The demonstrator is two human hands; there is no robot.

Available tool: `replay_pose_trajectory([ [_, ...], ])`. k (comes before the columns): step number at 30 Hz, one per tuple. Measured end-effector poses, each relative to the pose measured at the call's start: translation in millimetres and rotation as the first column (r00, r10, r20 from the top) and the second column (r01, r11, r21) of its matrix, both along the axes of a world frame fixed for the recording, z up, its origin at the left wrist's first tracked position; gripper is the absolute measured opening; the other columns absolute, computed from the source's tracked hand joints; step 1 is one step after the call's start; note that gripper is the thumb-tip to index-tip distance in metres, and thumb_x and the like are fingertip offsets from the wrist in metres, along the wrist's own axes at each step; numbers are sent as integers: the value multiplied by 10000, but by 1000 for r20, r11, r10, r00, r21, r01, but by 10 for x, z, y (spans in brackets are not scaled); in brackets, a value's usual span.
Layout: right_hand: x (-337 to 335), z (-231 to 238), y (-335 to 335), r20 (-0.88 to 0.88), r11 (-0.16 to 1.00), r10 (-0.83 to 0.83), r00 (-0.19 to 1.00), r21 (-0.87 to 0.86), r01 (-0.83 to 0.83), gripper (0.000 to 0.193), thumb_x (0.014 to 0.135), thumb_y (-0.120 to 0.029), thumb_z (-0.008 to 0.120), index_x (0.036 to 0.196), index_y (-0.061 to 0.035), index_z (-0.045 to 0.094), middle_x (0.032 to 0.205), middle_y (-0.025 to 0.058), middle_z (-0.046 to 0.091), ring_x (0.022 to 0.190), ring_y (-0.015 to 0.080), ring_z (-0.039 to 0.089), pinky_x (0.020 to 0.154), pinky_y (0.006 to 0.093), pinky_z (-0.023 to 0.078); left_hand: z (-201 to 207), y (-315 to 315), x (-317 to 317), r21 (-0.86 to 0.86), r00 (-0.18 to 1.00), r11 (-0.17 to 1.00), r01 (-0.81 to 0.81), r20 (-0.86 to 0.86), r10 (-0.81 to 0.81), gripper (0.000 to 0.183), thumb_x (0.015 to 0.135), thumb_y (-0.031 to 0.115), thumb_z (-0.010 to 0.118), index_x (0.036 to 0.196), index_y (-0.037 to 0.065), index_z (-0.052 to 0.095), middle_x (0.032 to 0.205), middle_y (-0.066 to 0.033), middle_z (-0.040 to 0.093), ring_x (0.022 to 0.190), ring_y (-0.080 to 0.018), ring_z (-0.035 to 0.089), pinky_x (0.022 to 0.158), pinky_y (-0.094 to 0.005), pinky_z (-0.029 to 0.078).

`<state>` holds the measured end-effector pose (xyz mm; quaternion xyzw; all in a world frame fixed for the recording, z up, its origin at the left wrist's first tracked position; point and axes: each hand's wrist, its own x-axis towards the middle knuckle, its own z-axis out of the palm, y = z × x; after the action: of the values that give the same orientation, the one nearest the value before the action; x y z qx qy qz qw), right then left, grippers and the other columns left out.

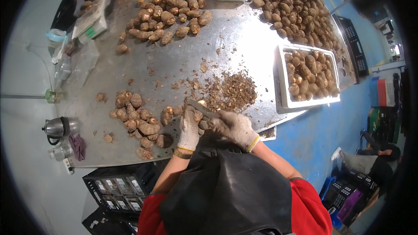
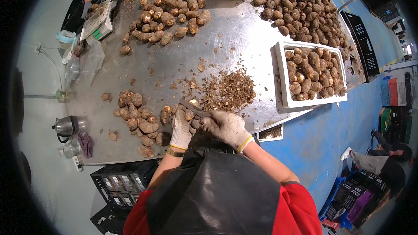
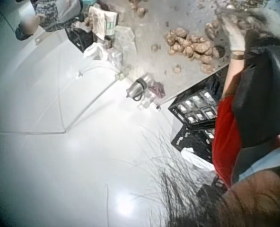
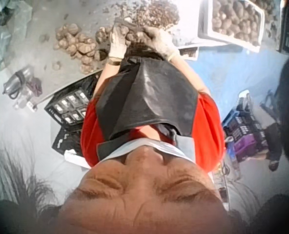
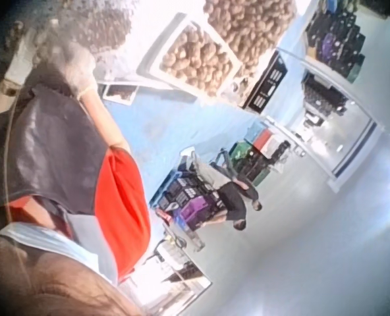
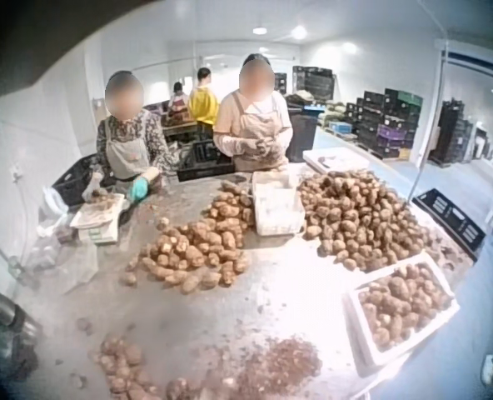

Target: The person peels brown root vegetables on a stainless steel table using a small knife. They hold each vegetable in the left hand and scrape away the skin with the right hand, placing the peeled items into a white tray. The person wears gloves and an apron while working in a commercial kitchen.

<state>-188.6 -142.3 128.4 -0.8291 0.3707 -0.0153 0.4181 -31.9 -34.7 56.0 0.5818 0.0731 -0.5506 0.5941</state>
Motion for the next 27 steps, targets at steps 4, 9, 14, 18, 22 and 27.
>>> replay_pose_trajectory([
  [4,-125,-187,-216,-150,981,-188,971,28,194,317,939,-377,572,1076,-105,661,816,150,675,742,299,674,663,400,516,155,-12,-8,-128,961,967,-220,-201,192,419,1023,379,354,1274,75,495,923,-118,681,566,-186,637,402,-276,496],
  [9,-136,49,-124,-17,994,-96,995,46,96,306,922,-350,606,1108,-111,651,836,152,673,755,306,674,651,388,521,179,-33,-28,-98,994,993,-63,83,71,404,1001,360,444,1186,18,555,884,-113,680,557,-200,645,403,-277,517],
  [14,-120,-275,-1,72,996,-90,993,-15,91,366,898,-351,656,1124,-63,645,870,181,672,793,290,678,684,366,525,5,-5,-147,-38,997,999,-29,67,31,343,1004,335,459,1118,30,565,835,-86,648,641,-171,652,439,-262,502],
  [18,-481,-621,-298,-7,929,-360,933,92,359,393,930,-466,542,1083,-129,674,841,162,677,809,350,666,695,446,498,45,31,28,-88,972,992,-90,-223,69,439,934,274,583,1283,24,491,1064,-132,657,795,-212,676,555,-322,542],
  [22,-545,-599,-248,63,939,-304,950,188,288,350,930,-410,570,1074,-103,656,835,161,675,806,342,673,686,413,509,-98,-326,728,401,485,845,354,694,-532,535,877,140,622,1370,94,419,1124,-153,594,908,-240,595,748,-354,531],
  [27,-361,-372,-73,-30,981,-192,981,34,193,335,922,-381,590,1083,-94,655,867,169,683,850,351,664,724,401,506,-80,-652,1850,36,340,994,102,938,-69,407,968,230,546,1367,170,502,966,-120,664,655,-180,613,562,-305,568],
])
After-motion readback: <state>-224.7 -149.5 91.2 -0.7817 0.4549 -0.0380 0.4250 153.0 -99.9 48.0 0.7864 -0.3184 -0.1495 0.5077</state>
